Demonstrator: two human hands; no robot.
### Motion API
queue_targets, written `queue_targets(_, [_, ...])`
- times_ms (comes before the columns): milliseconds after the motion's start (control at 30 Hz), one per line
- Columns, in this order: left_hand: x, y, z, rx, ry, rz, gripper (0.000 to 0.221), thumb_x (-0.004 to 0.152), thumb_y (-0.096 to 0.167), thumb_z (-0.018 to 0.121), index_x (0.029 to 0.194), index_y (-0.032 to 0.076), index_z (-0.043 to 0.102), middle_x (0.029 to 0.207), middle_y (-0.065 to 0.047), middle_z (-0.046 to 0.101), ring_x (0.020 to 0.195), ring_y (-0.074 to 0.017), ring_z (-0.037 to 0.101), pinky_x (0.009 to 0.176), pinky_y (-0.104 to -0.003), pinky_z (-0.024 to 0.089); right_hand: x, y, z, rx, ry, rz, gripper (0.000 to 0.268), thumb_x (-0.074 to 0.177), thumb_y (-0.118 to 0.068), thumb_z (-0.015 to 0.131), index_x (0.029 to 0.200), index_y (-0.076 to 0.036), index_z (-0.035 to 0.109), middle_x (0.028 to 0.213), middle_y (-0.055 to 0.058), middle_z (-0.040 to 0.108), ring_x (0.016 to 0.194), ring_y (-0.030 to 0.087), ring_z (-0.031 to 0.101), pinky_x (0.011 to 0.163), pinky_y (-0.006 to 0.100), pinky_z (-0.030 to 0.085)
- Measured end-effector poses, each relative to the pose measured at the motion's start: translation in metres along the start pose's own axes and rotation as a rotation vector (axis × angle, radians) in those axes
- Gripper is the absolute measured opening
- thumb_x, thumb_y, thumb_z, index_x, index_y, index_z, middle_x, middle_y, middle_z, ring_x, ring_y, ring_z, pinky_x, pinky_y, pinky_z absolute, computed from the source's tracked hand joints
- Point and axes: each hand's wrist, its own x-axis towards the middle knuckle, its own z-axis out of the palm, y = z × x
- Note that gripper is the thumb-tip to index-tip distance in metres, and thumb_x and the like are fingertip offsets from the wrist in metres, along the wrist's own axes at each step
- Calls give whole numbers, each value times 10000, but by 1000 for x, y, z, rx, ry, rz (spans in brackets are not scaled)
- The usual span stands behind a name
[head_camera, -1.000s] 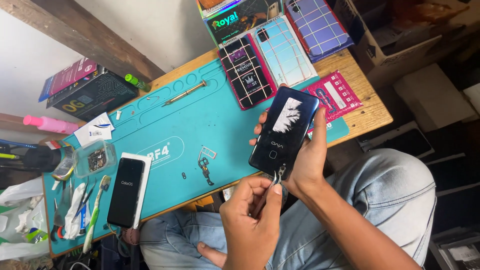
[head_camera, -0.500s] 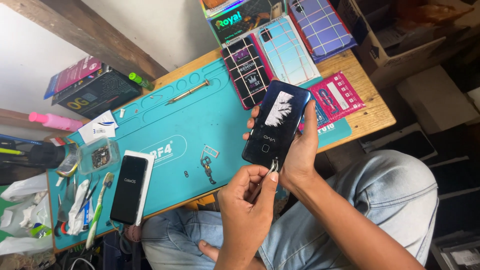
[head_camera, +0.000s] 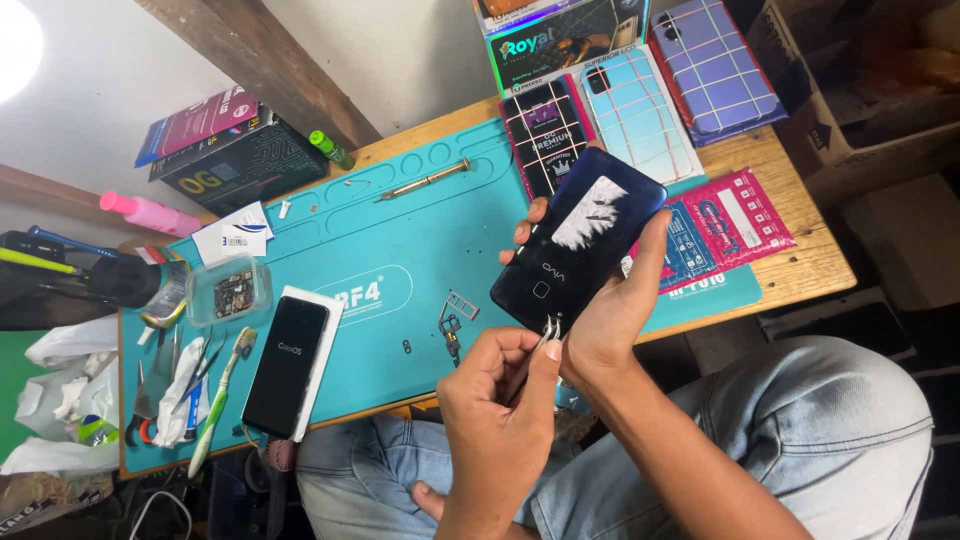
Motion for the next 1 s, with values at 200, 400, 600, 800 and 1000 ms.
queue_targets(200, [-3,-2,22,4,101,-18,107,940,149,786,882,71,740,626,30,663,547,-19,554,497,-221,469,-5,-12,11,76,37,-152,894,859,-727,552,1570,-184,565,978,138,670,847,265,659,763,408,591])
queue_targets(400, [-10,-5,41,-67,178,-49,128,955,163,768,895,57,729,659,-4,698,563,-45,597,512,-228,499,0,-16,1,58,31,-242,1006,834,-773,488,1506,-32,594,1018,138,656,883,237,654,820,405,581])
queue_targets(600, [-10,-7,35,-122,66,49,115,962,132,776,941,46,703,703,-7,657,611,-41,571,543,-217,473,-2,-25,3,65,-14,-175,1022,846,-762,492,1529,-7,578,1015,153,660,864,256,656,784,411,586])
queue_targets(800, [-9,1,28,-96,2,-38,136,953,133,794,876,58,709,625,28,576,547,-31,456,476,-233,386,-2,-26,-2,51,-30,-143,993,867,-755,491,1524,-17,580,1013,142,659,859,253,650,759,409,586])
queue_targets(1000, [-7,3,23,-92,-48,-58,136,962,116,777,859,76,698,645,39,566,565,-37,482,499,-233,409,-4,-30,1,43,-22,-79,962,884,-750,479,1496,-16,596,990,120,660,834,229,652,725,394,587])
